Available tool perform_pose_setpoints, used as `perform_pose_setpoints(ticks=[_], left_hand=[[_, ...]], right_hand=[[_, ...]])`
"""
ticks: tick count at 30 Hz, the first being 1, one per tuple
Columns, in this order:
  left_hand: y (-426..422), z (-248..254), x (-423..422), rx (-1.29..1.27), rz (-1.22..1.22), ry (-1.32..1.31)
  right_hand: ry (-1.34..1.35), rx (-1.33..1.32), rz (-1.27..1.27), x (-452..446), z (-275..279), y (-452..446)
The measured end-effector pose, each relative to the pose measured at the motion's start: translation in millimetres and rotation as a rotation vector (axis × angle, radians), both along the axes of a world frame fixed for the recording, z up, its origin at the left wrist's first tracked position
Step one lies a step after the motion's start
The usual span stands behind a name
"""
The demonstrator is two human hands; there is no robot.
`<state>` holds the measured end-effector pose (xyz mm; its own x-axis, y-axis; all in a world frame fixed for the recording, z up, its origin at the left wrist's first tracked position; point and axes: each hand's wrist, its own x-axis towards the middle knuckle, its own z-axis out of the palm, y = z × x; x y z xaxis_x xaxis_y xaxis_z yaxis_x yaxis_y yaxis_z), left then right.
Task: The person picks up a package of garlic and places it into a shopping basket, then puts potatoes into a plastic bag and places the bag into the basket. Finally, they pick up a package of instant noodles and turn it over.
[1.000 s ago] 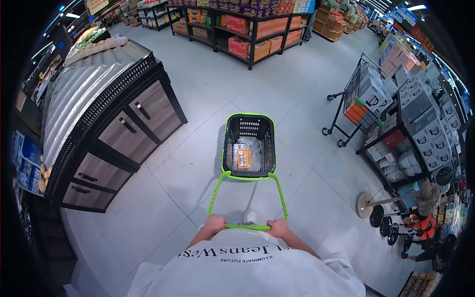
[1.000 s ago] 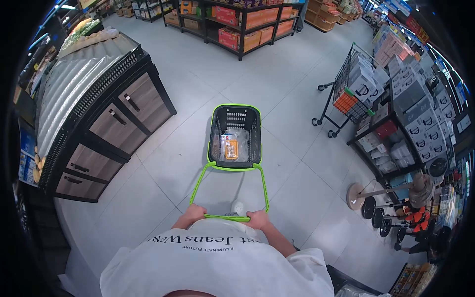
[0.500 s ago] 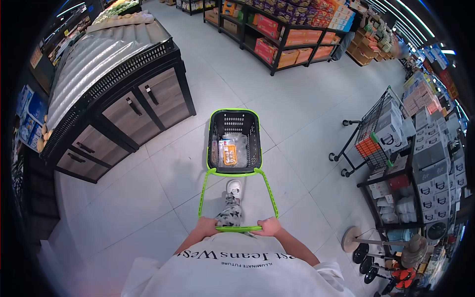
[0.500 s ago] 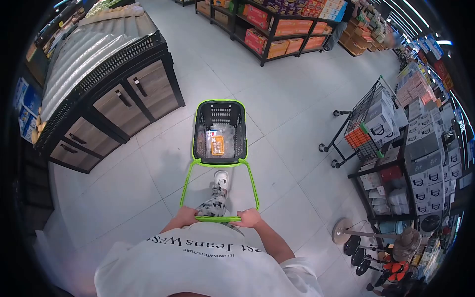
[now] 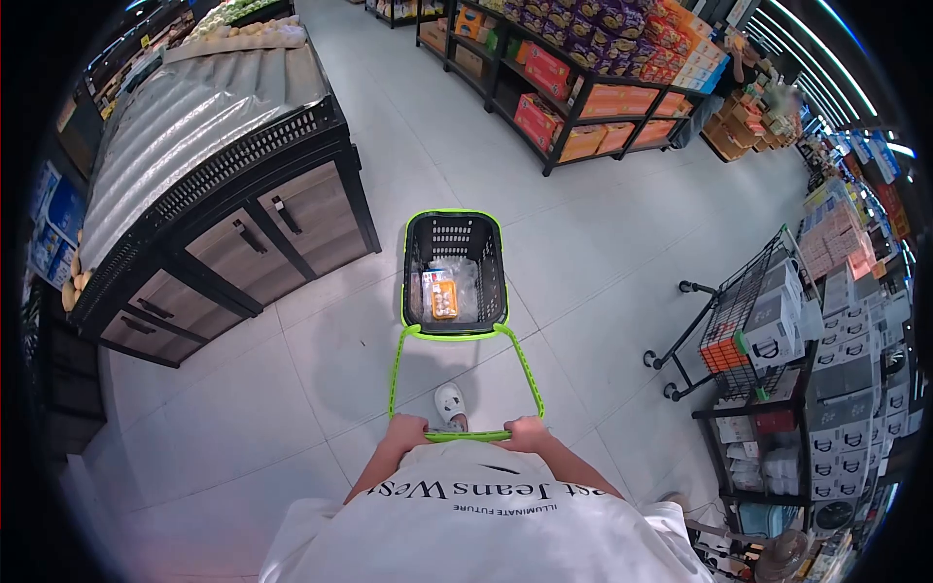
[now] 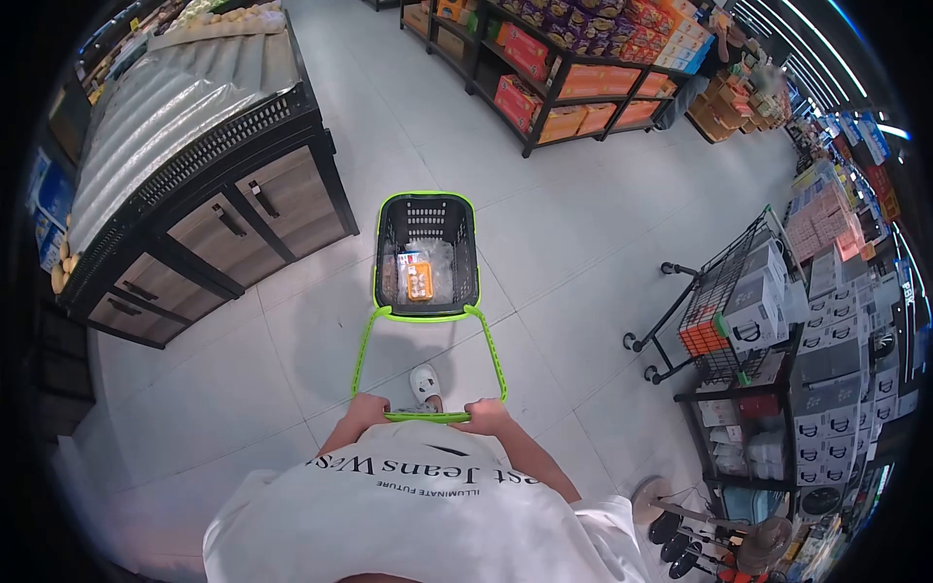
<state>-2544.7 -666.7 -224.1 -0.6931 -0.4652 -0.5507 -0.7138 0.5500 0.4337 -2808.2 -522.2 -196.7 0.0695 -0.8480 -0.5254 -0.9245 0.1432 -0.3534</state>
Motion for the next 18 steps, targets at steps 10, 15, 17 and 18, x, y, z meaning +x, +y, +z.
perform_pose_setpoints(ticks=[10,15,17,18], left_hand=[[-96,-4,-65,-0.040,0.008,0.010],[-130,-15,-78,-0.031,0.031,-0.043],[-140,-3,-90,-0.028,0.059,-0.060],[-149,-1,-95,-0.029,0.078,-0.073]], right_hand=[[0.009,0.005,-0.018,-65,-16,-98],[-0.003,0.008,0.043,-89,-34,-141],[-0.037,-0.042,0.066,-102,-39,-158],[-0.030,-0.022,0.086,-109,-39,-170]])
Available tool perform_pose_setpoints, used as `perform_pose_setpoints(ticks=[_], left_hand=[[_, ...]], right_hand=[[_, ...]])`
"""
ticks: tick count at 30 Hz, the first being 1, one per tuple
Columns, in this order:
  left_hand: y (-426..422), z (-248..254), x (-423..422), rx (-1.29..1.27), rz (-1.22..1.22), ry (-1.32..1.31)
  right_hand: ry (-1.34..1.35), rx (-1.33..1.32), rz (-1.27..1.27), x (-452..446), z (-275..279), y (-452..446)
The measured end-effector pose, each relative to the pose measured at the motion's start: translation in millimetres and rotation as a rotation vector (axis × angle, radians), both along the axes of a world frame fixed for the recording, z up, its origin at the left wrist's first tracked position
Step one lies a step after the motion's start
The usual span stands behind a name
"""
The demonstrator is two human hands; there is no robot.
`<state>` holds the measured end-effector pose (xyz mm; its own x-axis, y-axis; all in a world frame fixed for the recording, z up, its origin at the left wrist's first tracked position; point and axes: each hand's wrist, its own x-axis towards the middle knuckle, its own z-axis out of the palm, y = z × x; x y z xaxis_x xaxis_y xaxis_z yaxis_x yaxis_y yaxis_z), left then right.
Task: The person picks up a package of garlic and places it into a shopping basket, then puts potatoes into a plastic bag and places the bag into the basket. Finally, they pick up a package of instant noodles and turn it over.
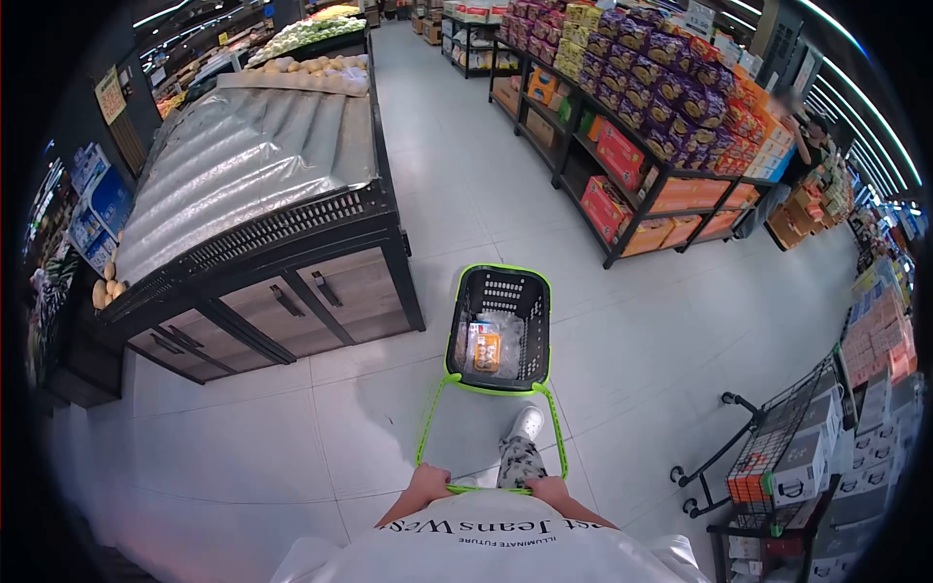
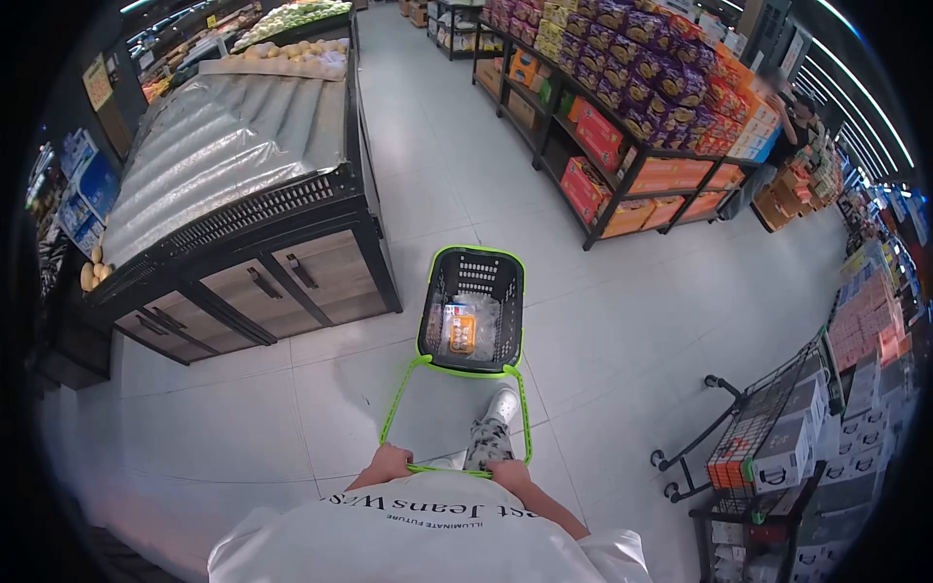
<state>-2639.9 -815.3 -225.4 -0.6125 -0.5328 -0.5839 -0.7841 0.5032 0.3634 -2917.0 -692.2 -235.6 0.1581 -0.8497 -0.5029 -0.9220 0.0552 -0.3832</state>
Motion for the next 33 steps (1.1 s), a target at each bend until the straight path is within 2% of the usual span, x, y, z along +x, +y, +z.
perform_pose_setpoints(ticks=[7,11,16,21,27,33], left_hand=[[-94,-30,-74,-0.002,0.028,-0.017],[-165,-20,-125,0.003,0.027,-0.053],[-236,-10,-171,-0.012,0.019,-0.061],[-280,-16,-208,0.002,0.054,-0.121],[-344,-12,-246,0.000,0.102,-0.053],[-430,-47,-282,0.047,0.086,-0.029]], right_hand=[[0.062,0.110,0.060,-77,-17,-119],[0.016,0.149,0.047,-127,0,-195],[-0.019,0.137,0.055,-180,-11,-270],[-0.013,0.113,0.116,-217,-17,-325],[-0.028,0.143,0.131,-256,-25,-390],[0.037,0.175,0.154,-295,-60,-469]])
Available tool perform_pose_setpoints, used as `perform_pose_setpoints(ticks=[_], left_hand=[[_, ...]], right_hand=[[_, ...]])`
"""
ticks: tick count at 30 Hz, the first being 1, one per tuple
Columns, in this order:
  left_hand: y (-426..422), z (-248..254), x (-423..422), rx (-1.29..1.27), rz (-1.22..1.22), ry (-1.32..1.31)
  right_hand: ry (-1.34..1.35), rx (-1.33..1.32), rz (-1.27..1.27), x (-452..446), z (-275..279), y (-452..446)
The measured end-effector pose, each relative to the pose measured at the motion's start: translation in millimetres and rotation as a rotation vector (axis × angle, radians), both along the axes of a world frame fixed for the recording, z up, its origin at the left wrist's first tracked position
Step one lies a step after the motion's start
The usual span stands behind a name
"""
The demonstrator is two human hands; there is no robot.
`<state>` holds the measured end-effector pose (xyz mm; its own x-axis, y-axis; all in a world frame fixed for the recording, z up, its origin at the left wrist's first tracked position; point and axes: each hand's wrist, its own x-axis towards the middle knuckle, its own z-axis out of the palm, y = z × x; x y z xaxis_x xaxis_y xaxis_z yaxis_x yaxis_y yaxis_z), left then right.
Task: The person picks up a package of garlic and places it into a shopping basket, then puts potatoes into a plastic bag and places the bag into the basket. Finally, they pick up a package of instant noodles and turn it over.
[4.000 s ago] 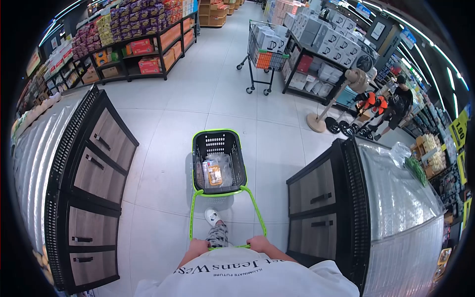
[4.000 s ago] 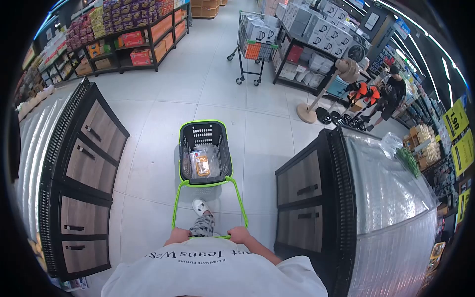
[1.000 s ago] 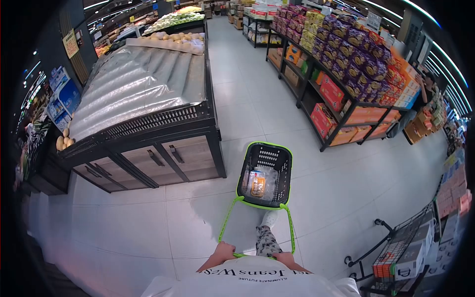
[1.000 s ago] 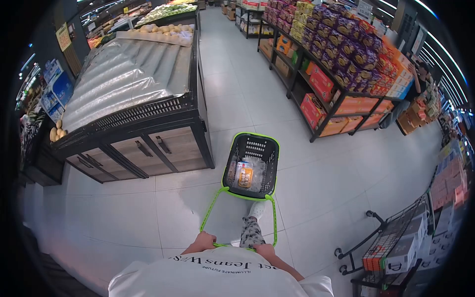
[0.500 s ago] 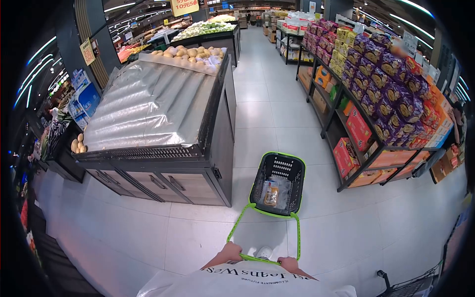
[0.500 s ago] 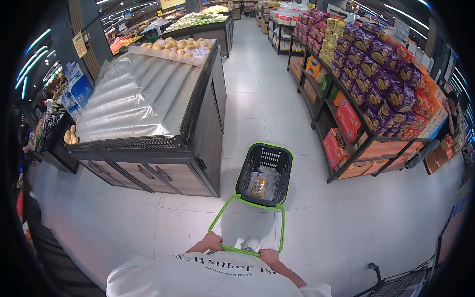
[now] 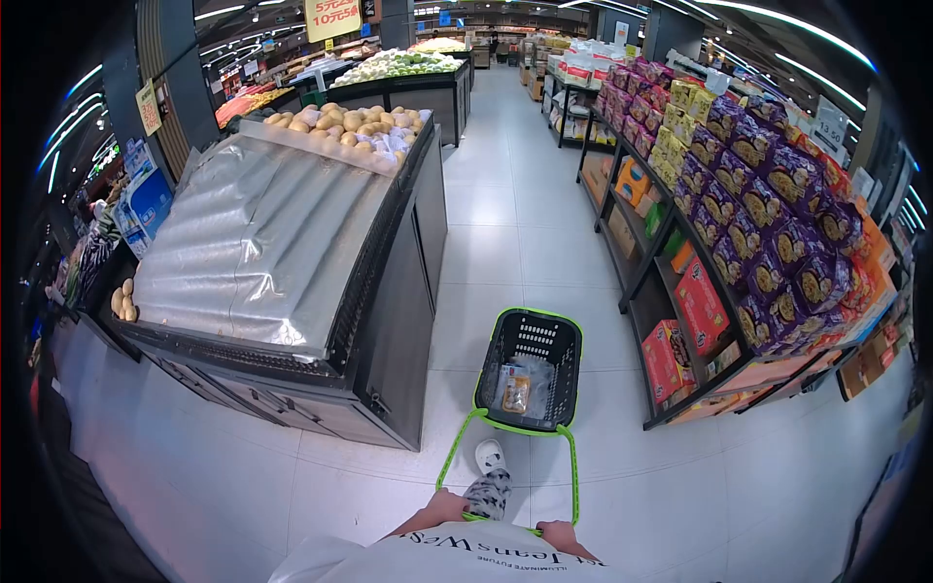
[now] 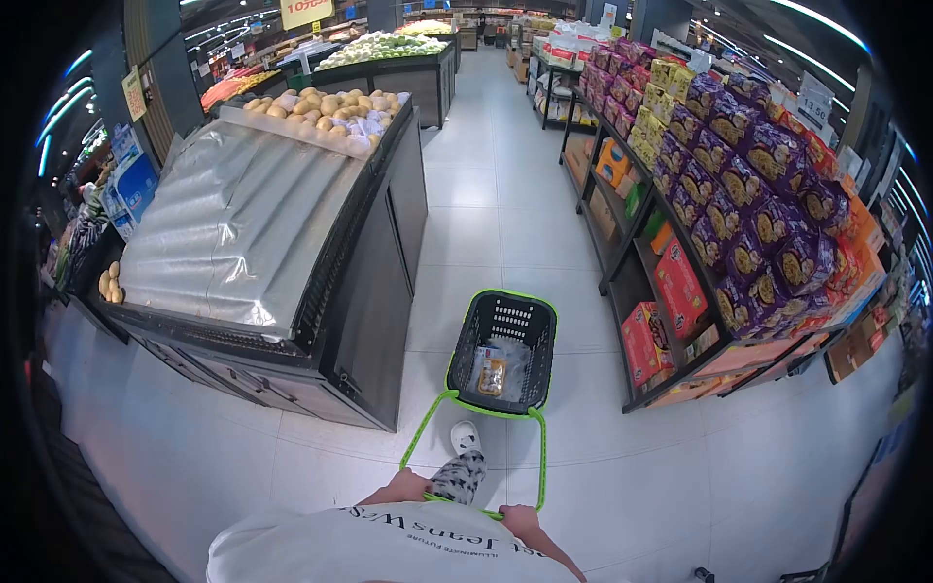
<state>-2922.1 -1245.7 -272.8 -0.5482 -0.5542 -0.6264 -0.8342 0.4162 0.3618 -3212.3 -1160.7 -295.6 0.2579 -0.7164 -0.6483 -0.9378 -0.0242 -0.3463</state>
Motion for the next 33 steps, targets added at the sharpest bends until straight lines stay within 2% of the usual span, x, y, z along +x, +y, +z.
perform_pose_setpoints(ticks=[4,7,10,15,17,20,23,27,33], left_hand=[[-88,0,-37,-0.010,-0.038,-0.002],[-150,-3,-50,0.046,0.001,-0.006],[-207,-4,-59,0.075,0.006,-0.010],[-258,-27,-63,0.024,-0.025,-0.075],[-268,-15,-64,0.058,-0.065,-0.144],[-290,-28,-63,0.057,-0.011,-0.125],[-325,-29,-73,0.019,0.074,-0.093],[-395,-22,-107,-0.016,0.067,-0.097],[-474,-55,-160,-0.034,0.200,-0.066]], right_hand=[[0.051,-0.033,0.013,-32,11,-87],[0.008,-0.038,-0.066,-43,42,-164],[-0.071,-0.075,-0.248,-56,34,-226],[-0.059,-0.116,-0.299,-55,-18,-261],[-0.038,-0.036,-0.350,-51,-7,-276],[-0.083,-0.018,-0.394,-61,4,-313],[-0.086,-0.061,-0.378,-72,-13,-354],[-0.074,-0.074,-0.354,-101,-4,-436],[-0.149,-0.054,-0.196,-171,-14,-555]])
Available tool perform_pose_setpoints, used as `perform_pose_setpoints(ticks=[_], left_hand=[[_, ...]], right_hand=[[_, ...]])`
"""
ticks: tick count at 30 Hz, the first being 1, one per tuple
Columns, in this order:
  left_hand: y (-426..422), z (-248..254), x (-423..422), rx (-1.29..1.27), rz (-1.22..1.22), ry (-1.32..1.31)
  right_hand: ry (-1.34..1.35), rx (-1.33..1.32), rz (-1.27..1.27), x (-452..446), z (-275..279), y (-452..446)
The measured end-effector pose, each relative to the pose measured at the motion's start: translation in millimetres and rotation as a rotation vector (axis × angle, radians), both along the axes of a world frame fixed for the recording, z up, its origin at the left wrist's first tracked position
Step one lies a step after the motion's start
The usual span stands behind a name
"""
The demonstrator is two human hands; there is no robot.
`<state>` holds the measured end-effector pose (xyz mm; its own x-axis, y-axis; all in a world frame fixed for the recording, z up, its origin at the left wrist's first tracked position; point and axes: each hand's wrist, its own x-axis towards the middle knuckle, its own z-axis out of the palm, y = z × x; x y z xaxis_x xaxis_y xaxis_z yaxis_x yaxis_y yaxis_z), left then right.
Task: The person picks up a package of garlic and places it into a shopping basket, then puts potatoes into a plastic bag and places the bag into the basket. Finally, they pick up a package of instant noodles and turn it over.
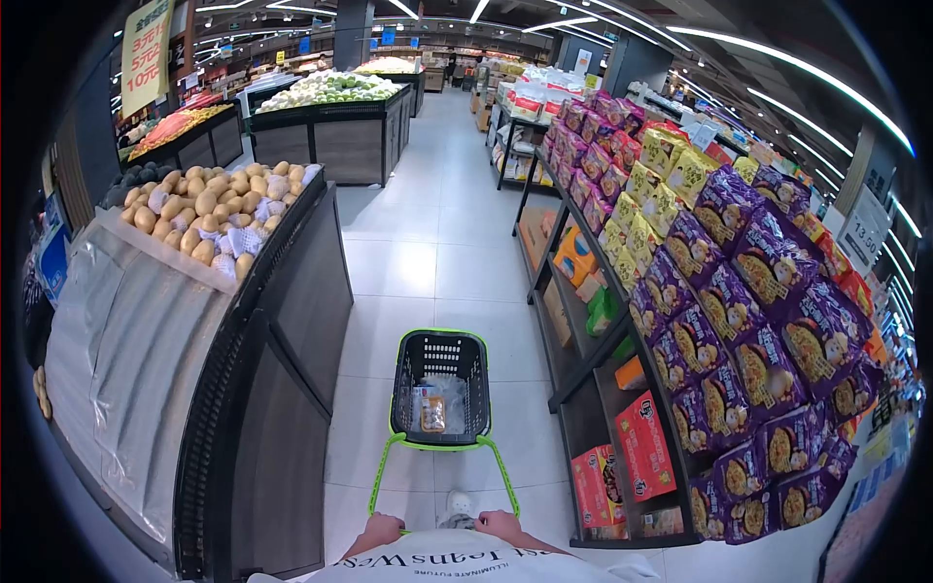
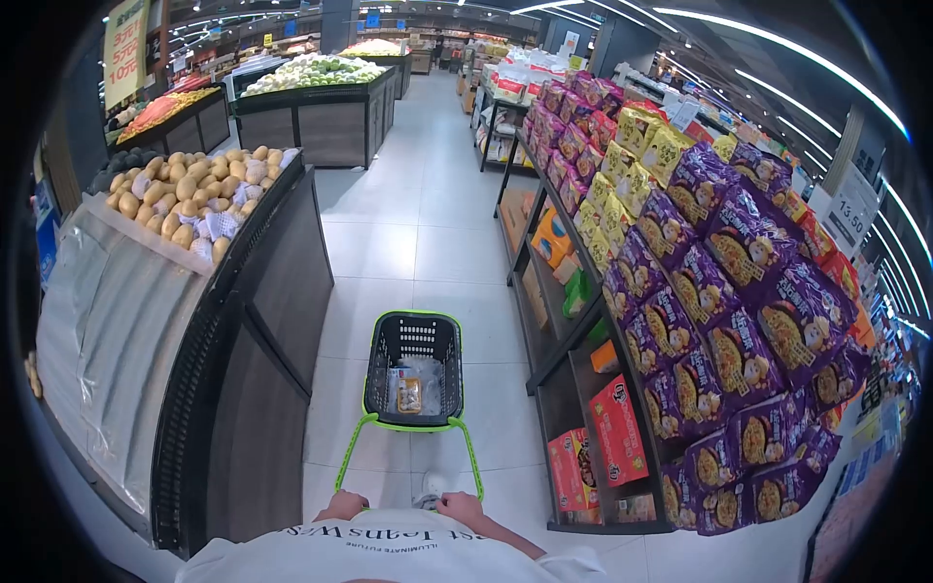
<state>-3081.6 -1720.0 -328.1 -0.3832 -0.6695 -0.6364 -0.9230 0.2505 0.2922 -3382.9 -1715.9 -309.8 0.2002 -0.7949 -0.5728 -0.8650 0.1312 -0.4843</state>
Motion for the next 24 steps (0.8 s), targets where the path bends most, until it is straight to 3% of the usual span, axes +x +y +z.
perform_pose_setpoints(ticks=[9,13,16,19,22,24], left_hand=[[-82,3,-61,-0.082,0.117,0.005],[-123,8,-70,-0.055,0.179,0.033],[-150,-9,-77,-0.221,0.219,0.166],[-192,-26,-74,-0.027,0.115,0.006],[-248,-28,-77,0.080,0.047,-0.041],[-294,-47,-75,0.089,0.007,-0.050]], right_hand=[[0.046,0.120,0.250,-55,-20,-125],[-0.012,0.092,0.060,-62,-17,-160],[-0.185,0.027,-0.175,-70,-44,-190],[-0.359,-0.015,-0.387,-77,-92,-223],[-0.171,-0.177,-0.191,-84,-101,-271],[-0.104,-0.035,-0.044,-86,-96,-319]])
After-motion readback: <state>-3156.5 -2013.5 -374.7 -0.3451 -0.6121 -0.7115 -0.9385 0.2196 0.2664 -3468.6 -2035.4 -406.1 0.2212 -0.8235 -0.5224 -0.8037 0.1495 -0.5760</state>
